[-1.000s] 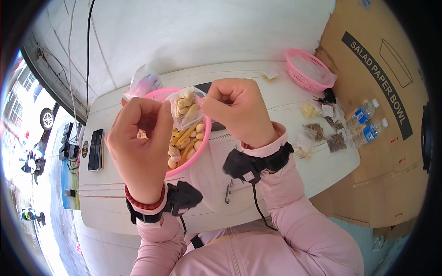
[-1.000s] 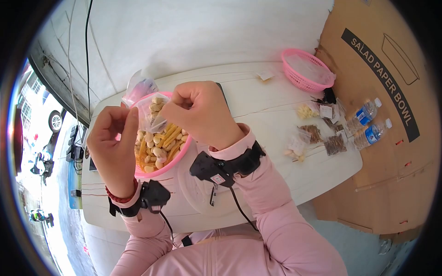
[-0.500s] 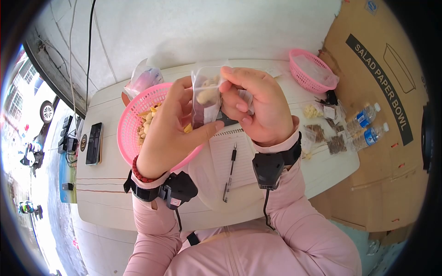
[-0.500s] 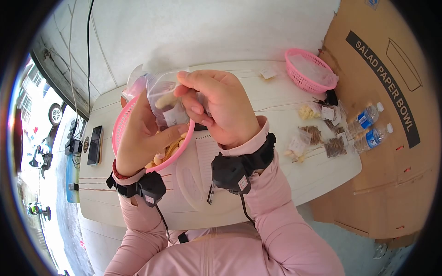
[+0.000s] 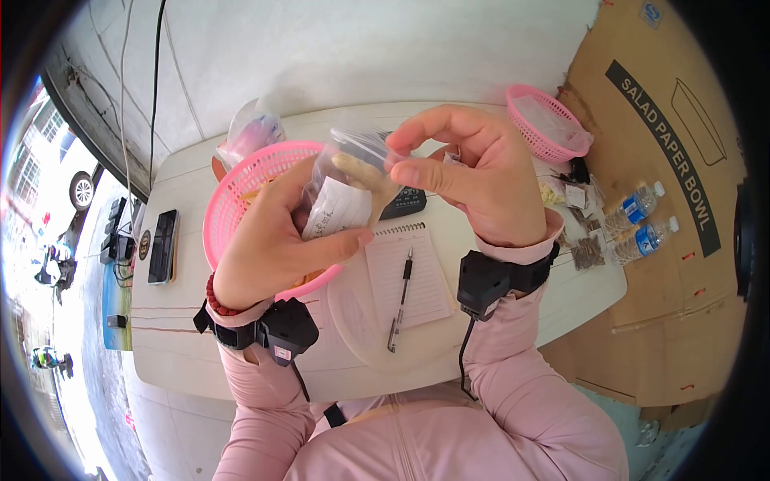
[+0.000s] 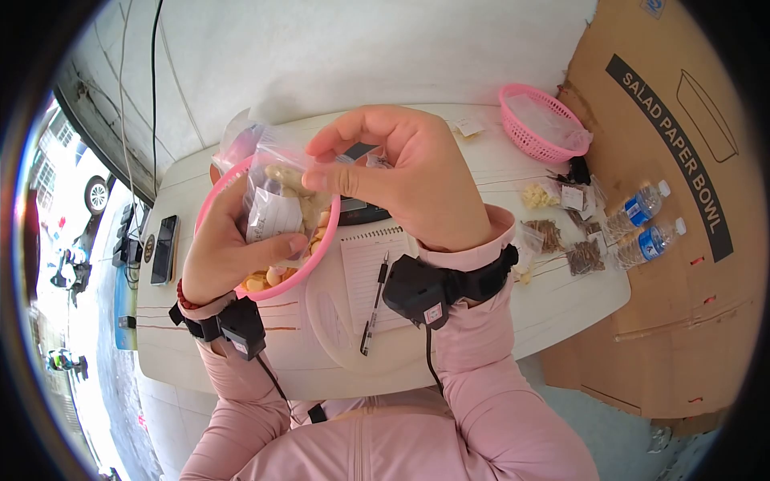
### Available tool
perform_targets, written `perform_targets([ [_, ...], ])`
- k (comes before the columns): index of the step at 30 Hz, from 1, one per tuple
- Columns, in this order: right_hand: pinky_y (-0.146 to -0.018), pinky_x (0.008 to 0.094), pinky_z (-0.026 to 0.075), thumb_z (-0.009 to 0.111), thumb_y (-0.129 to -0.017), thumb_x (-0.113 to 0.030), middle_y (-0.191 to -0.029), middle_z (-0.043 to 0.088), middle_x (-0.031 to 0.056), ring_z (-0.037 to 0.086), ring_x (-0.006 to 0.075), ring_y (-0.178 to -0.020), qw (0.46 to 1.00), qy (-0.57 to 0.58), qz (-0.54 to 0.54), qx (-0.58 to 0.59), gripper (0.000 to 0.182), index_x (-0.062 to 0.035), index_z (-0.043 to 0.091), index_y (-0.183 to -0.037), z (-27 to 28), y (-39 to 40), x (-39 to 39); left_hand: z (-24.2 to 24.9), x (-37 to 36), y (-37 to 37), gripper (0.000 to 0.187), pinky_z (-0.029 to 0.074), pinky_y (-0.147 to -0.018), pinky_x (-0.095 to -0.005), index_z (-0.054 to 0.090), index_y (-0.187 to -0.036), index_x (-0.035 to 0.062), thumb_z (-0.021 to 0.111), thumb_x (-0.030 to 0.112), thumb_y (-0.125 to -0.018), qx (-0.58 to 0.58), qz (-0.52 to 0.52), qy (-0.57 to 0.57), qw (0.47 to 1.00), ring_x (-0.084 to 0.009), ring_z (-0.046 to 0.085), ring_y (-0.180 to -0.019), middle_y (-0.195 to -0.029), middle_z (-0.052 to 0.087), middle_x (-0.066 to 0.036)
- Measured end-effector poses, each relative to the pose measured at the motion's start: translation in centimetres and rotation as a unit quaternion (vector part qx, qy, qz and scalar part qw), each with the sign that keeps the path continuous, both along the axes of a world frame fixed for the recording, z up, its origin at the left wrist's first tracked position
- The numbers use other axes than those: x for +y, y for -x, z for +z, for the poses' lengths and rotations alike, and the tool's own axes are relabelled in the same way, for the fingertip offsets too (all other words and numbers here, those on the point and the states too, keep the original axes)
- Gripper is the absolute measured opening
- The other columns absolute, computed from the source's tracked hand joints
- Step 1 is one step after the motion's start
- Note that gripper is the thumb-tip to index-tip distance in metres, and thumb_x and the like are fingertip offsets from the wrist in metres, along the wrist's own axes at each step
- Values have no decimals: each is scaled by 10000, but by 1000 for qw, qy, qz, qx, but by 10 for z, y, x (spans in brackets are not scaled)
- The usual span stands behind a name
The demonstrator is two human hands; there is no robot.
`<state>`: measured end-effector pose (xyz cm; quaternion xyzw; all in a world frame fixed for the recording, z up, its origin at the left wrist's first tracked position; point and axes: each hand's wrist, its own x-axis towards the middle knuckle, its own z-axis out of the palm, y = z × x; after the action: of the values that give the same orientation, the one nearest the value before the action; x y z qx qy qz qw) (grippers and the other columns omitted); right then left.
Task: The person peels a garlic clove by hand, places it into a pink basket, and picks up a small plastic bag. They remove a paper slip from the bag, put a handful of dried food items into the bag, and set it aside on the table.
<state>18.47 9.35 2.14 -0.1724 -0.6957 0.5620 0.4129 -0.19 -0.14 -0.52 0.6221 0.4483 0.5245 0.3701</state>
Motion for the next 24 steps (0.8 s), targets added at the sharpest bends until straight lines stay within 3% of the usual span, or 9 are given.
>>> perform_targets([
  [3, -547, 172, 387, 775, -726, -119, -778, 603, -11, 469, 15, -621, 999, -23, 16, -38, 260, 12, 657, -918, -5, 2, 1, -2, 3, 5, 471, 464, -665, -230, 535, -1130, -11, 741, 100, -721, 62, 27, 17, 998, -69, 575, -775, -852, 619, -22],
  [7, -561, 199, 394, 757, -733, -99, -742, 580, -10, 467, 39, -638, 990, -25, 73, -121, 221, 32, 655, -878, -7, 3, 4, -1, 5, 4, 441, 436, -611, -217, 563, -1075, 1, 756, 125, -699, 47, 32, 45, 997, -56, 542, -700, -788, 601, -10],
  [12, -569, 208, 400, 725, -745, -63, -699, 567, -7, 472, 53, -639, 992, -45, 84, -86, 162, 41, 656, -848, -24, 13, 12, -6, 8, 10, 400, 360, -523, -219, 562, -1031, -3, 746, 127, -700, 133, 49, 36, 989, -52, 445, -596, -683, 539, 7],
  [15, -571, 213, 403, 716, -749, -55, -692, 567, -2, 483, 58, -640, 993, -34, 93, -63, 135, 37, 655, -828, -25, 16, 12, -8, 9, 12, 380, 344, -455, -217, 555, -1006, -12, 744, 127, -707, 155, 55, 24, 986, -46, 455, -511, -629, 527, 4],
  [21, -587, 209, 416, 718, -753, -67, -706, 591, 10, 510, 57, -654, 991, -9, 107, -74, 129, 24, 652, -818, -26, 17, 17, -3, 6, 12, 336, 281, -329, -207, 558, -980, -12, 735, 115, -724, 78, 48, 85, 992, -51, 453, -359, -575, 514, -4],
  [24, -600, 204, 423, 718, -758, -76, -720, 603, 11, 519, 55, -659, 988, 12, 119, -98, 133, 17, 652, -826, -22, 16, 16, -4, 6, 18, 372, 329, -387, -217, 554, -990, -20, 741, 127, -703, 109, 52, 93, 988, -57, 468, -426, -593, 524, -15],
])
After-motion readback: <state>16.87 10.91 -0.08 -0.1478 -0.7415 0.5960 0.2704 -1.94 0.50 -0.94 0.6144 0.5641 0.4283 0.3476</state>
